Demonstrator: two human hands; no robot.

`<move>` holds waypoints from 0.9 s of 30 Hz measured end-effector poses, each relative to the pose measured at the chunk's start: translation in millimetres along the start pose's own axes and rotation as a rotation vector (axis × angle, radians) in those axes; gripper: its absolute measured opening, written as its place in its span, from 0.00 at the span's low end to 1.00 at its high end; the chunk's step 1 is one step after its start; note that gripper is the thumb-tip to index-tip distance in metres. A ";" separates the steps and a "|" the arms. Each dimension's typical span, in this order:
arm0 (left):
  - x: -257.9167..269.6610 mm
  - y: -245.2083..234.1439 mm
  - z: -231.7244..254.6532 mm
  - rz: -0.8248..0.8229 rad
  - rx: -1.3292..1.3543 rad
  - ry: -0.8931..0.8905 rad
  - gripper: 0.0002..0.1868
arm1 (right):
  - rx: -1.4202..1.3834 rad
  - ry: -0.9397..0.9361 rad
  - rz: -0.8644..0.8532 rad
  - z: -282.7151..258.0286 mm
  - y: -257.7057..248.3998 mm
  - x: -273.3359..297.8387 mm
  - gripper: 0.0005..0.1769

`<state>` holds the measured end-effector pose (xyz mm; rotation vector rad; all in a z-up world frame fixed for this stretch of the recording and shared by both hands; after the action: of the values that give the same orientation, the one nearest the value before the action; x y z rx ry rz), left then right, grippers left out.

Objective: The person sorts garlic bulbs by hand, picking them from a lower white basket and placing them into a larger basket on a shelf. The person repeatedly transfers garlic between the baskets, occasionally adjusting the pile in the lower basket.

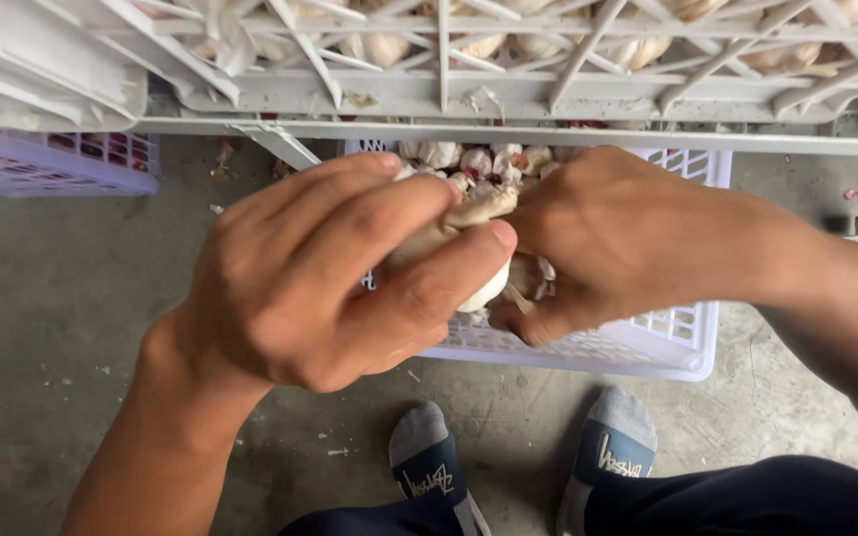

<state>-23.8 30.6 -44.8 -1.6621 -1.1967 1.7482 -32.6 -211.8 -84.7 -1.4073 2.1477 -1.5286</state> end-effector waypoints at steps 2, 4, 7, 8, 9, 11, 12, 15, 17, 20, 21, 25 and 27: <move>3.2 0.1 -2.9 0.053 0.017 -0.012 0.15 | 0.058 -0.048 0.096 -8.6 -17.3 11.7 0.19; 5.4 -0.2 -4.0 0.104 0.043 -0.023 0.16 | 0.109 -0.092 0.189 -12.5 -29.1 27.2 0.22; 4.5 -2.8 -10.3 0.164 0.010 -0.033 0.20 | 0.174 -0.267 0.468 -10.8 -51.8 50.2 0.28; 4.7 -2.6 -13.8 0.196 0.038 -0.028 0.22 | 0.177 -0.294 0.469 -9.9 -61.1 54.8 0.29; 4.8 -1.5 -16.8 0.227 0.074 -0.023 0.24 | 0.176 -0.315 0.468 -9.6 -69.2 60.5 0.30; -0.8 -11.9 -21.3 0.228 0.116 -0.049 0.25 | 0.205 -0.293 0.488 24.6 -72.5 102.6 0.29; -2.9 -16.7 -23.3 0.224 0.157 -0.080 0.26 | 0.230 -0.277 0.504 35.7 -68.8 121.1 0.28; -19.1 -6.4 -32.2 0.343 0.013 -0.053 0.29 | 0.297 -0.236 0.549 88.5 -27.7 139.7 0.25; -21.0 0.0 -33.7 0.333 0.019 -0.062 0.29 | 0.343 -0.219 0.581 118.1 5.2 121.6 0.24; -22.3 1.6 -29.7 0.306 0.029 -0.105 0.30 | 0.412 -0.196 0.634 143.8 25.8 123.0 0.21; -22.9 2.3 -27.3 0.291 0.041 -0.138 0.30 | 0.433 -0.183 0.653 149.4 28.0 130.0 0.20; -22.7 -1.6 -27.4 0.280 0.083 -0.145 0.31 | 0.514 -0.124 0.721 174.9 23.1 174.0 0.17; -22.3 -3.1 -28.8 0.265 0.140 -0.167 0.34 | 0.554 -0.095 0.753 177.9 21.9 184.6 0.15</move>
<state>6.9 22.4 -26.7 -1.6803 -0.9295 2.1160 -42.0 -466.9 -117.3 -0.4070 1.6852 -1.5016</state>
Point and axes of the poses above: each hand's wrist, its own x-axis away from the middle knuckle, its own y-axis out of the palm, z = x × y, the point moved 1 cm from there along -x, towards the middle knuckle, and after that the axes turned 5 degrees about -z, right-handed, at the moved point
